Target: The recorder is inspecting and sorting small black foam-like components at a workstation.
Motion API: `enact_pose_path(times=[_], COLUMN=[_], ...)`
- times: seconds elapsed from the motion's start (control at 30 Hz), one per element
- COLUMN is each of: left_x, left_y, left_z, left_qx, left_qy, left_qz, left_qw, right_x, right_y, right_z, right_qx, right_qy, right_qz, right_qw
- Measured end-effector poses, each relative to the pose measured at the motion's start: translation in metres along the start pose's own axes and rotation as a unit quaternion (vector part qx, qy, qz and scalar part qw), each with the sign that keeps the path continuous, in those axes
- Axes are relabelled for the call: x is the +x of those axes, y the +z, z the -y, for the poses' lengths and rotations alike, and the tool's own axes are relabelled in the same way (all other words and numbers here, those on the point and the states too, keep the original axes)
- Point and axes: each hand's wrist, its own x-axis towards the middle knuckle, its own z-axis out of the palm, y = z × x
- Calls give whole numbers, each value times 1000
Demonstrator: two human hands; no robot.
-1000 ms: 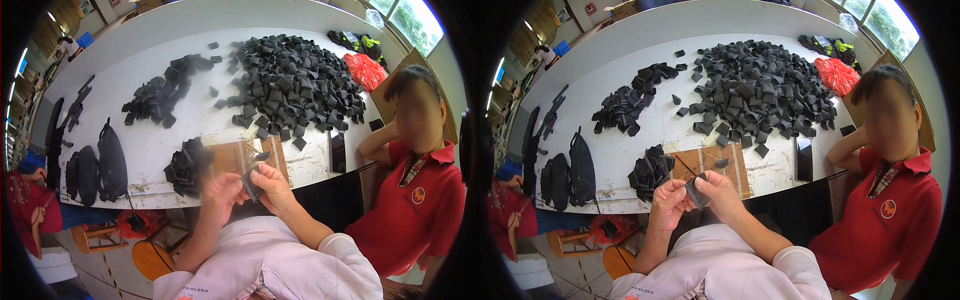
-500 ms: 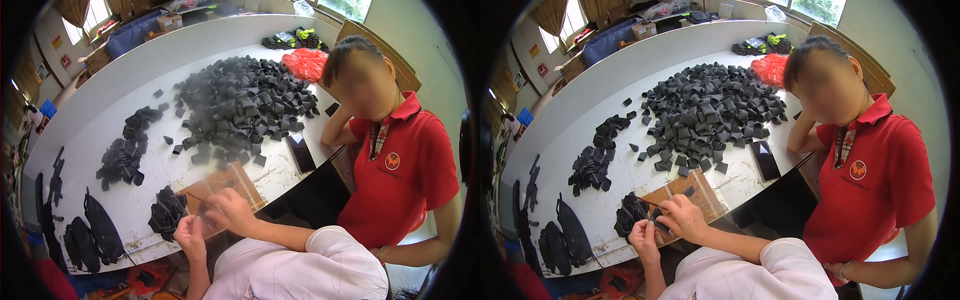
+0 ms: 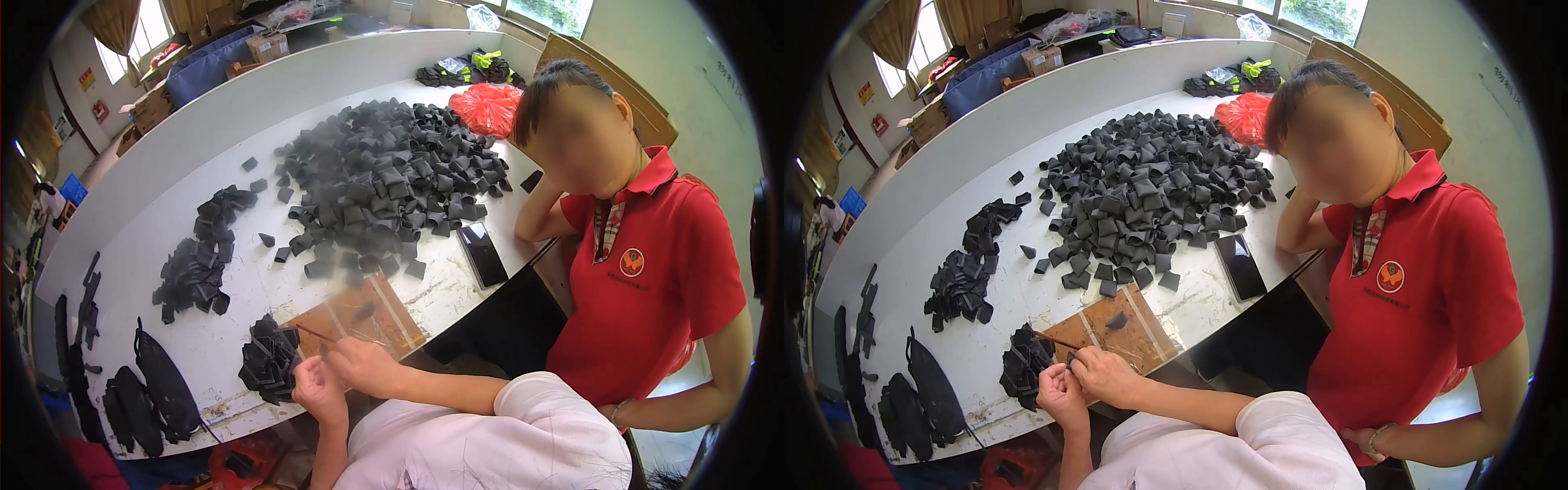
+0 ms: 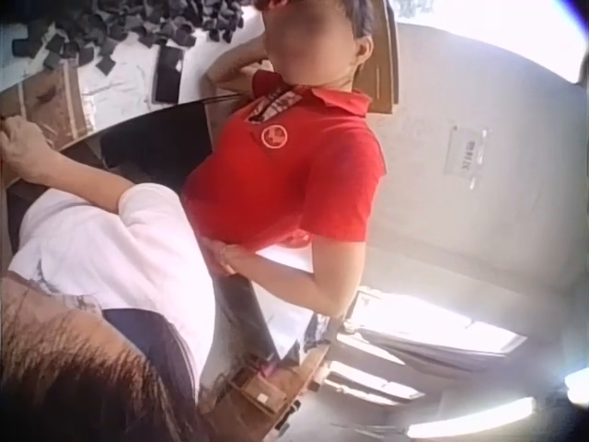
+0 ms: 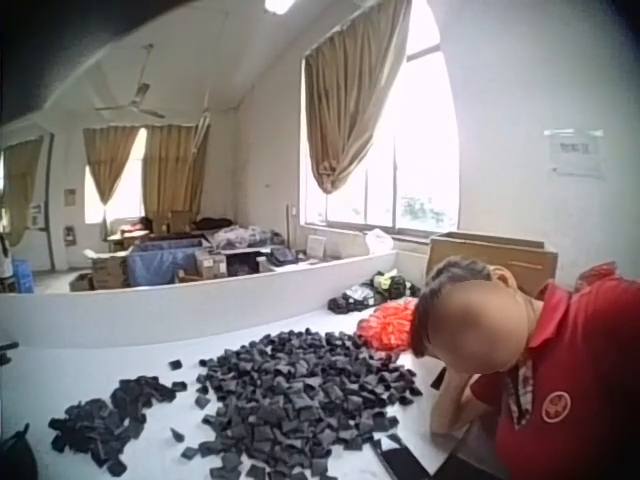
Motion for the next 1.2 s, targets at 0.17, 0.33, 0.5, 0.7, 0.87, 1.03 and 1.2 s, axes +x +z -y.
enact_pose_path(times=[0.17, 0.33, 0.5, 0.7, 0.87, 1.03, 1.2], left_x=[3, 2, 3, 18, 17, 8, 3], left_y=[-5, -2, -5, -20, -19, -7, -4], left_z=[10, 12, 23, 17, 4, 4, 4], left_qx=[-123, -73, -167, -540, -343, -126, -95], left_qy=[-193, -124, -182, -350, -332, -134, -107], left_qz=[12, 1, 11, 129, 118, 41, 42], left_qw=[973, 990, 969, 754, 871, 982, 989], right_x=[-5, -10, -11, -2, -5, -3, 3], right_y=[4, 10, 17, 11, 12, 5, 1], right_z=[-1, -6, -12, 1, -21, -20, -12], right_qx=[-59, -83, -68, 58, 355, 704, 707], right_qy=[3, -21, -23, 164, 308, 471, 474], right_qz=[30, 30, 7, -18, 40, 97, 92], right_qw=[998, 996, 997, 985, 882, 523, 516])
